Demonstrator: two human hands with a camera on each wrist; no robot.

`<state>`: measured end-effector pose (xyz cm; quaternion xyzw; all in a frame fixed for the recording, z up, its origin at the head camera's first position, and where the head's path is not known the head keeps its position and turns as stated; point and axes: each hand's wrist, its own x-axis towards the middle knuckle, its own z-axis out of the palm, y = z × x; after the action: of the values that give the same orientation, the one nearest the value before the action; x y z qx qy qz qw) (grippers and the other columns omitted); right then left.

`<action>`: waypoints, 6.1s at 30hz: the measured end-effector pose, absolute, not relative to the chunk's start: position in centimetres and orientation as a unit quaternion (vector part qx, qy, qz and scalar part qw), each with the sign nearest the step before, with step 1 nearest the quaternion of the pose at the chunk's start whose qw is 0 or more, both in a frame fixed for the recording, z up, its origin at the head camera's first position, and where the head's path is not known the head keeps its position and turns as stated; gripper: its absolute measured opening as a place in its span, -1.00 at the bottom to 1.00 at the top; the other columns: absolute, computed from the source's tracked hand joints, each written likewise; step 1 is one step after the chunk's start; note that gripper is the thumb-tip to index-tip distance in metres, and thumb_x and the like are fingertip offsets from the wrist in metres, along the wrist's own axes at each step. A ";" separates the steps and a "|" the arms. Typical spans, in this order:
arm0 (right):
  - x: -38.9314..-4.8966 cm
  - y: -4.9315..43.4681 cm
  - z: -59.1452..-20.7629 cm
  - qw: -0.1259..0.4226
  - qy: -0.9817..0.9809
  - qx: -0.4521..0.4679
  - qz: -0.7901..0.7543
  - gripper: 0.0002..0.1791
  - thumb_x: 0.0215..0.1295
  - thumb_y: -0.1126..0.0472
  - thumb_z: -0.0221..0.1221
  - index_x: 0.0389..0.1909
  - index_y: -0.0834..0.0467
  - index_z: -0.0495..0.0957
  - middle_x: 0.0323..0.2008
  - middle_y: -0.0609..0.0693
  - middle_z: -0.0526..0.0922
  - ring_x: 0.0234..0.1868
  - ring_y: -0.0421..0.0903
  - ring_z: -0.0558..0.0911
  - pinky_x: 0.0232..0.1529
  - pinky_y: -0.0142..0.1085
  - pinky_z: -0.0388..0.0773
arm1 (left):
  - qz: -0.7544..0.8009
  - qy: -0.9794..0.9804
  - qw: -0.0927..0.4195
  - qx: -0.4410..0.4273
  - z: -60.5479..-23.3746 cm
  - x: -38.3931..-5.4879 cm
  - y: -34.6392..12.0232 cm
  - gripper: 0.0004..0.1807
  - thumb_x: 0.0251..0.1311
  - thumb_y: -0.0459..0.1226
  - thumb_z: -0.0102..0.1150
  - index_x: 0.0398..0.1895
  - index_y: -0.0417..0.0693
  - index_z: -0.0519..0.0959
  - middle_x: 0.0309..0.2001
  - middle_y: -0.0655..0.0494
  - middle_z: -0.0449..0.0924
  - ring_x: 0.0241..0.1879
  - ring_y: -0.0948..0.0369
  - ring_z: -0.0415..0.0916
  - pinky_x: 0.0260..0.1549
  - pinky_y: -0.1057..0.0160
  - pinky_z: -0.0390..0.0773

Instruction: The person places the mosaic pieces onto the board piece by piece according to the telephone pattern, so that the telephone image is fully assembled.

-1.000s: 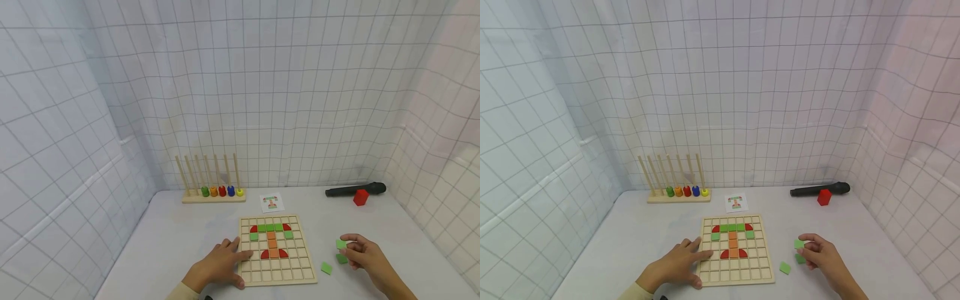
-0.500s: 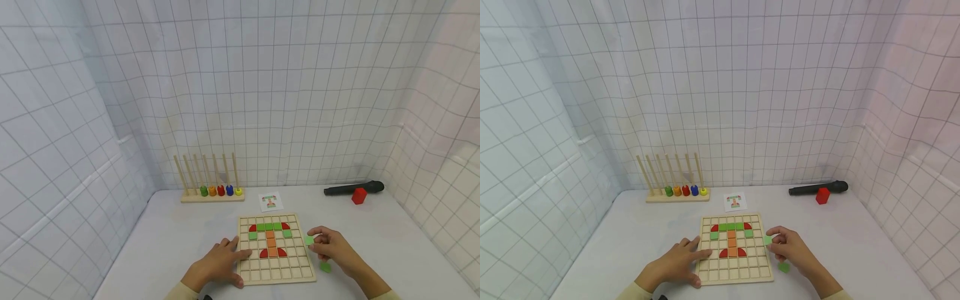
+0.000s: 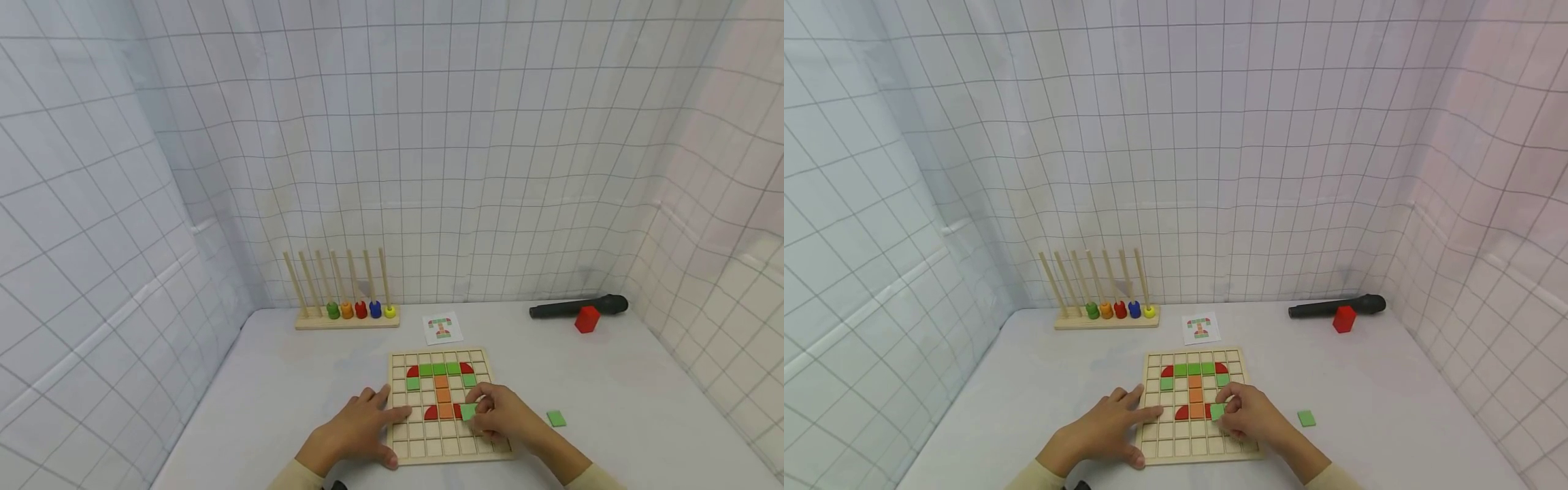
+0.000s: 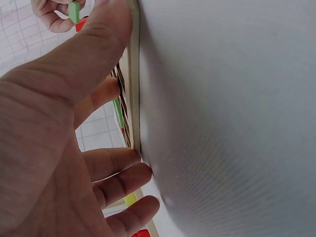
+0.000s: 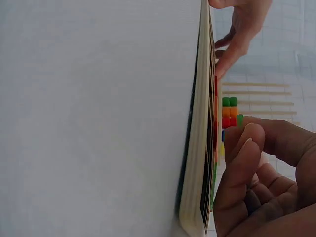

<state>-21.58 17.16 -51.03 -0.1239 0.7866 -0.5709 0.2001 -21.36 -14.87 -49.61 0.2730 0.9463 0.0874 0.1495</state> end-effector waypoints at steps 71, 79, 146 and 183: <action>-18.6 33.6 -51.6 0.190 0.813 -0.015 -0.550 -0.38 0.32 0.17 0.34 0.32 0.32 0.42 -0.16 0.05 0.51 -0.43 -0.15 0.49 -0.47 -0.36 0.44 | 0.076 0.947 0.139 0.281 -49.5 -21.2 -14.9 -0.04 -0.19 0.30 0.46 0.44 0.54 0.40 0.52 -0.18 0.23 0.36 -0.13 0.28 0.27 -0.22 0.36; -18.7 32.7 -52.1 0.189 0.845 -0.040 -0.498 -0.46 0.24 0.20 0.38 0.23 0.24 0.52 -0.18 0.05 0.47 -0.34 -0.08 0.47 -0.48 -0.35 0.43 | 0.075 0.947 0.140 0.280 -49.6 -21.2 -14.9 -0.04 -0.18 0.31 0.46 0.44 0.56 0.39 0.52 -0.17 0.23 0.35 -0.11 0.28 0.27 -0.22 0.36; -20.5 27.6 -48.7 0.115 0.717 -0.011 -0.688 -0.46 0.38 0.22 0.28 0.30 0.27 0.38 -0.30 -0.05 0.63 -0.48 -0.23 0.53 -0.46 -0.42 0.52 | 0.075 0.947 0.126 0.287 -50.0 -21.3 -15.7 -0.05 -0.11 0.40 0.33 0.47 0.61 0.33 0.55 -0.10 0.19 0.32 -0.09 0.26 0.26 -0.25 0.31; -21.5 14.3 -50.9 0.221 0.758 -0.140 -0.598 -0.63 0.21 0.35 0.31 0.01 0.31 0.49 -0.45 0.01 0.61 -0.64 -0.20 0.49 -0.59 -0.40 0.46 | 0.056 0.946 0.119 0.295 -50.3 -21.4 -15.4 -0.10 -0.13 0.40 0.33 0.43 0.63 0.39 0.52 -0.10 0.25 0.27 -0.07 0.33 0.21 -0.22 0.38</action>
<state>-21.54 14.31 -50.90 -0.1403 0.7577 -0.5978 0.2209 -21.43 -15.41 -50.26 0.2954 0.9463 0.0557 0.1190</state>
